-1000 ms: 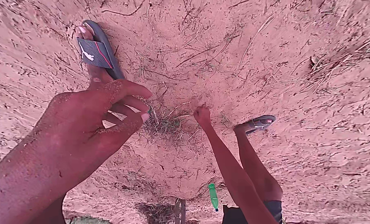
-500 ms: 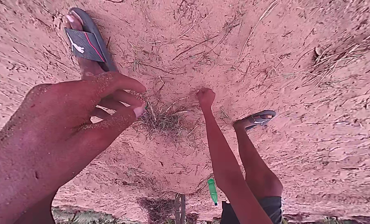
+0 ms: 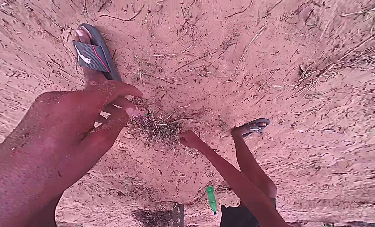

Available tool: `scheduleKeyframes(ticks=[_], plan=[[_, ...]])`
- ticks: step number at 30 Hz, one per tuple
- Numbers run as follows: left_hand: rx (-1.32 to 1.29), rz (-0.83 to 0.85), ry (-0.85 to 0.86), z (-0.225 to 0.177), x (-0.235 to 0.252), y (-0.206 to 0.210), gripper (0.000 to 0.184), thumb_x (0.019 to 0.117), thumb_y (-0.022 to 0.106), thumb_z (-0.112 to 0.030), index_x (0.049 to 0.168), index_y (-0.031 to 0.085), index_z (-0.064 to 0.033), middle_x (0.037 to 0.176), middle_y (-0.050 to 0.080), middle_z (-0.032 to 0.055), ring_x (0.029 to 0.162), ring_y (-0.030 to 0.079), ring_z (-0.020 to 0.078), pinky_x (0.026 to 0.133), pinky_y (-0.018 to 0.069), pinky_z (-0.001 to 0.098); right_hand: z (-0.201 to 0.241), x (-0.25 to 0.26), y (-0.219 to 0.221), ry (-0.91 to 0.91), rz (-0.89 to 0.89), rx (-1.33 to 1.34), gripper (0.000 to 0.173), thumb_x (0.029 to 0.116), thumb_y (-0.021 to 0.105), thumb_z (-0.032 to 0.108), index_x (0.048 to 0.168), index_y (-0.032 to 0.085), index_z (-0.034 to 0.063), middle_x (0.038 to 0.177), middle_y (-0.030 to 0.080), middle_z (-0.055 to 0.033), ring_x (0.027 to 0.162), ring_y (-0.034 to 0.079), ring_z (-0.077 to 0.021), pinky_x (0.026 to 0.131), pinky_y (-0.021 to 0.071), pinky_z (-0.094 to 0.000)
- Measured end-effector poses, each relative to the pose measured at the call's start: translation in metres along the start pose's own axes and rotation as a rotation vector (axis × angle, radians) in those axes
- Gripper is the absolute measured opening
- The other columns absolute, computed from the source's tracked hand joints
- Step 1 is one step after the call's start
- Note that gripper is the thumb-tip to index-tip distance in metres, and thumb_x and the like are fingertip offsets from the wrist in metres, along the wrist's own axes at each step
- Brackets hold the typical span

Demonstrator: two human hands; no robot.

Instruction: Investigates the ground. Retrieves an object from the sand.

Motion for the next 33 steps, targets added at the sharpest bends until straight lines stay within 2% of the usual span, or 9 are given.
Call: scheduleKeyframes(ticks=[3,6,8,13,21,24,27,30,33], plan=[[-0.010,-0.053,0.062,0.011,-0.001,0.001,0.039,0.1009,0.050,-0.040,0.134,0.062,-0.0224,0.110,0.073,-0.0004,0.094,0.071,0.0118,0.076,0.0607,0.0385,0.009,-0.013,0.042,0.104,0.052,-0.053,0.044,0.1011,0.062,0.039,0.111,0.070,-0.0029,0.117,0.069,-0.0243,0.115,0.065,-0.0408,0.096,0.0493,-0.0622],[-0.032,-0.027,0.080,0.008,-0.004,0.001,0.041,0.0999,0.054,-0.044,0.133,0.062,-0.0206,0.111,0.072,-0.0004,0.092,0.071,0.0109,0.075,0.0611,0.0362,-0.040,-0.027,-0.023,0.300,-0.773,0.008,0.041,0.1023,0.060,0.030,0.123,0.067,-0.0051,0.118,0.067,-0.0282,0.108,0.067,-0.0445,0.089,0.0556,-0.0572],[-0.021,0.038,0.094,0.000,0.000,-0.007,0.043,0.0996,0.054,-0.044,0.136,0.060,-0.0207,0.115,0.071,-0.0012,0.094,0.071,0.0078,0.074,0.0625,0.0301,-0.075,-0.031,-0.072,0.535,-1.025,-0.109,0.047,0.1053,0.054,0.030,0.139,0.057,-0.0032,0.135,0.058,-0.0287,0.122,0.060,-0.0459,0.095,0.0524,-0.0555],[-0.063,-0.108,0.103,0.034,0.003,-0.009,0.043,0.0983,0.054,-0.043,0.136,0.058,-0.0216,0.111,0.070,-0.0014,0.091,0.070,0.0125,0.072,0.0607,0.0342,-0.110,-0.019,-0.116,0.792,-0.765,-0.169,0.038,0.1080,0.045,0.023,0.133,0.059,-0.0020,0.131,0.062,-0.0288,0.127,0.057,-0.0474,0.096,0.0486,-0.0629],[-0.014,-0.055,0.071,0.001,0.000,-0.012,0.041,0.0985,0.051,-0.043,0.133,0.062,-0.0250,0.110,0.072,-0.0037,0.091,0.071,0.0100,0.073,0.0611,0.0357,-0.069,0.001,-0.076,0.363,-0.374,-0.276,0.022,0.0987,0.056,0.005,0.114,0.071,-0.0028,0.109,0.070,-0.0268,0.108,0.068,-0.0446,0.089,0.0537,-0.0591],[0.041,0.017,0.025,-0.004,0.005,-0.011,0.040,0.1007,0.049,-0.039,0.136,0.060,-0.0235,0.114,0.072,-0.0014,0.096,0.071,0.0137,0.078,0.0603,0.0423,-0.038,-0.006,-0.013,0.244,-0.106,-0.231,0.030,0.1053,0.051,0.020,0.119,0.071,0.0035,0.117,0.071,-0.0224,0.114,0.067,-0.0420,0.092,0.0511,-0.0615],[0.075,0.036,0.001,0.001,0.009,-0.006,0.041,0.0993,0.048,-0.038,0.137,0.059,-0.0240,0.115,0.071,-0.0006,0.097,0.071,0.0155,0.079,0.0600,0.0452,-0.049,-0.028,-0.007,0.411,-0.407,0.096,0.046,0.1012,0.058,0.045,0.113,0.072,0.0031,0.107,0.073,-0.0184,0.103,0.070,-0.0360,0.089,0.0535,-0.0581],[0.080,0.028,-0.012,-0.003,0.009,-0.006,0.041,0.0992,0.049,-0.042,0.136,0.059,-0.0246,0.109,0.071,-0.0002,0.091,0.071,0.0156,0.075,0.0594,0.0442,-0.078,-0.035,-0.052,0.593,-0.898,0.230,0.044,0.1028,0.061,0.035,0.130,0.060,0.0007,0.115,0.066,-0.0247,0.100,0.069,-0.0408,0.082,0.0563,-0.0578],[0.029,0.033,0.061,-0.009,0.011,0.003,0.043,0.0995,0.050,-0.045,0.135,0.061,-0.0242,0.112,0.072,-0.0028,0.094,0.071,0.0117,0.077,0.0614,0.0401,-0.097,-0.021,-0.091,0.684,-0.942,0.178,0.042,0.1047,0.058,0.035,0.130,0.062,0.0024,0.126,0.064,-0.0240,0.111,0.067,-0.0398,0.088,0.0561,-0.0557]])
Point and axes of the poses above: each hand's wrist, its own x-axis towards the middle knuckle, its own y-axis out of the palm, z = x × y, the point moved 7 cm from there along x, towards the middle knuckle
